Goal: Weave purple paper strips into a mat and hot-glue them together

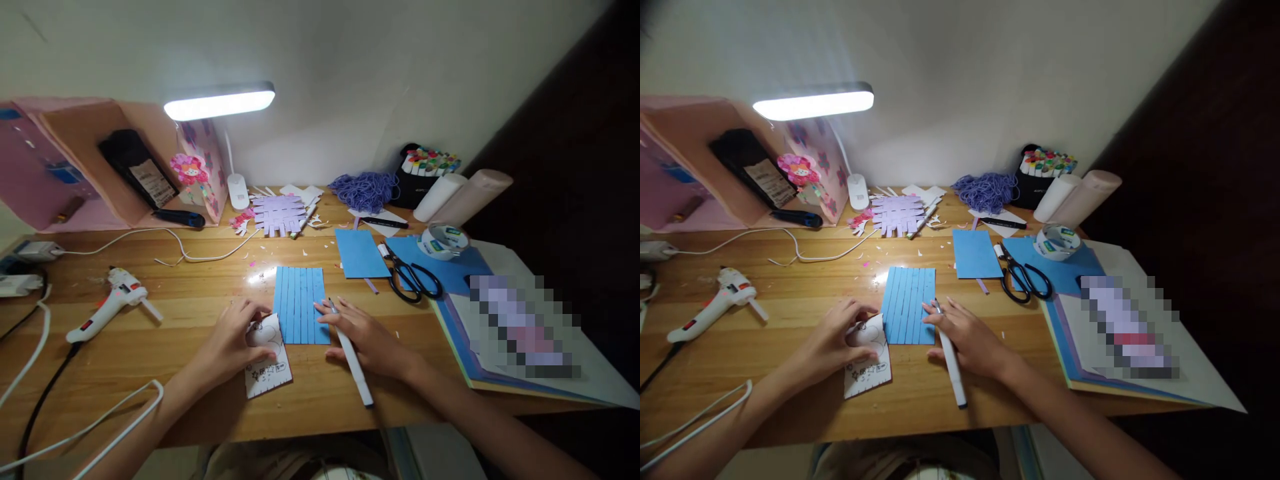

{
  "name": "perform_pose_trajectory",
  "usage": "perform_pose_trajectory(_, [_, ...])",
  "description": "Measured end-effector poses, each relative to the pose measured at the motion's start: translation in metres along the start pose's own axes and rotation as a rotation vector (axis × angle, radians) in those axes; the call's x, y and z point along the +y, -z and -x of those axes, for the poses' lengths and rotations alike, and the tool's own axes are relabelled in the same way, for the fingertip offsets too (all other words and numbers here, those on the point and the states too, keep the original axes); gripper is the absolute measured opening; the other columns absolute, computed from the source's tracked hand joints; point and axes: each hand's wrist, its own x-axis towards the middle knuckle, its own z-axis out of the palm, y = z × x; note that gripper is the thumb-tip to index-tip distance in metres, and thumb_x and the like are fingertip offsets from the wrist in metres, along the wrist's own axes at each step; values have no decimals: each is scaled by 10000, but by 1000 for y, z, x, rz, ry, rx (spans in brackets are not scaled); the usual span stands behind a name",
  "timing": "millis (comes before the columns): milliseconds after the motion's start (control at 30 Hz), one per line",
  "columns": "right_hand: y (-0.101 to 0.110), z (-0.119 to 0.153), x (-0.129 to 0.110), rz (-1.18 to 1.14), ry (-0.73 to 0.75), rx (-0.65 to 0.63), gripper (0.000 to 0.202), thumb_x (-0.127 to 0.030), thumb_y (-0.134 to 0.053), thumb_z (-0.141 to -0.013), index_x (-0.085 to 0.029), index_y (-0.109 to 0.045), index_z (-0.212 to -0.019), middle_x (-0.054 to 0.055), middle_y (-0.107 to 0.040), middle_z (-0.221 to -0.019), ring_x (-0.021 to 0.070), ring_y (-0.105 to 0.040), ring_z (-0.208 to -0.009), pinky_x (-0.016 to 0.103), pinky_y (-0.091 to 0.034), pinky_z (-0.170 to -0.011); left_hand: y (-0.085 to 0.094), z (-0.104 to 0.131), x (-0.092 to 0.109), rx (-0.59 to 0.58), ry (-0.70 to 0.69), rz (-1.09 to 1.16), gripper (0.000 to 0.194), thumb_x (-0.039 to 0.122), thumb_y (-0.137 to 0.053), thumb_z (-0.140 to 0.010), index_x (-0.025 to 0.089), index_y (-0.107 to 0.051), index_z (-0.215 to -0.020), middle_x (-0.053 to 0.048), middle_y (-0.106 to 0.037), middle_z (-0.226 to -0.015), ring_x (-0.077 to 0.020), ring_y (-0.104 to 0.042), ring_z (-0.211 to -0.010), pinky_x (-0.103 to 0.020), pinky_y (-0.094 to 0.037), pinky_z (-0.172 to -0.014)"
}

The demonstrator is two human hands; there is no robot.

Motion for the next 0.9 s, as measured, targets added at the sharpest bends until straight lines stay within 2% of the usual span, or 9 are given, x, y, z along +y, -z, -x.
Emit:
perform_pose_trajectory(133, [5,-1,0,-71,-15,-30,399,-327,-662,-813,-231,-494,-1162,120,-512,-1373,254,-421,-1304,533,-290,-1090,5,-5,0,2,-24,128,316,425,-737,-702,187,-578,-835,-20,-564,-847,-187,-526,-809,-297,-425,-703])
perform_pose_trajectory(267, [8,-1,-1,-123,-25,-43,401,-296,-654,-821,-235,-491,-1182,115,-509,-1377,235,-421,-1304,480,-311,-1095,1,-20,6,-106,-16,323,276,439,-585,-833,171,-558,-771,9,-537,-728,-135,-498,-676,-239,-397,-586])
perform_pose_trajectory(433, [8,1,-4,-247,-70,8,437,-255,-643,-830,-256,-478,-1235,104,-516,-1369,226,-467,-1268,409,-398,-1042,-15,-50,22,-125,-31,68,266,417,-670,-759,184,-583,-851,25,-584,-699,-140,-530,-635,-238,-389,-546])
perform_pose_trajectory(533, [8,1,-5,-305,-89,42,434,-249,-632,-840,-269,-472,-1243,98,-522,-1362,225,-507,-1230,399,-425,-1014,-20,-54,33,-78,-21,-19,303,347,-689,-744,183,-597,-982,-55,-634,-907,-230,-590,-823,-345,-466,-693])
perform_pose_trajectory(633, [9,0,-4,-317,-87,51,429,-258,-635,-840,-268,-474,-1237,97,-531,-1351,224,-515,-1222,400,-426,-1010,-24,-40,40,3,-75,-153,430,340,-648,-796,161,-536,-1170,-159,-495,-1301,-312,-492,-1159,-470,-416,-937])
perform_pose_trajectory(700, [10,0,-3,-319,-82,48,425,-259,-638,-837,-256,-480,-1231,105,-538,-1339,224,-510,-1225,399,-422,-1013,-28,-27,40,-26,-182,-237,555,397,-576,-853,158,-415,-1327,-156,-357,-1448,-298,-367,-1309,-470,-337,-1050])
perform_pose_trajectory(767, [9,0,-2,-321,-89,46,426,-256,-640,-834,-251,-482,-1230,112,-541,-1333,229,-503,-1230,407,-418,-1015,-33,-16,38,-110,-267,-268,688,481,-497,-883,142,-255,-1431,-149,-276,-1499,-264,-269,-1377,-444,-282,-1105])
perform_pose_trajectory(833, [9,0,-1,-324,-98,51,430,-253,-638,-833,-257,-480,-1233,110,-540,-1334,233,-498,-1235,418,-413,-1019,-38,-11,36,-167,-284,-272,763,538,-434,-893,128,-143,-1468,-148,-204,-1521,-244,-190,-1405,-426,-246,-1130])
perform_pose_trajectory(900, [9,-1,0,-331,-93,46,429,-251,-636,-834,-260,-479,-1233,107,-538,-1338,234,-487,-1248,427,-403,-1028,-42,-10,36,-187,-268,-275,760,543,-394,-906,135,-103,-1477,-138,-154,-1530,-234,-149,-1412,-420,-231,-1137])
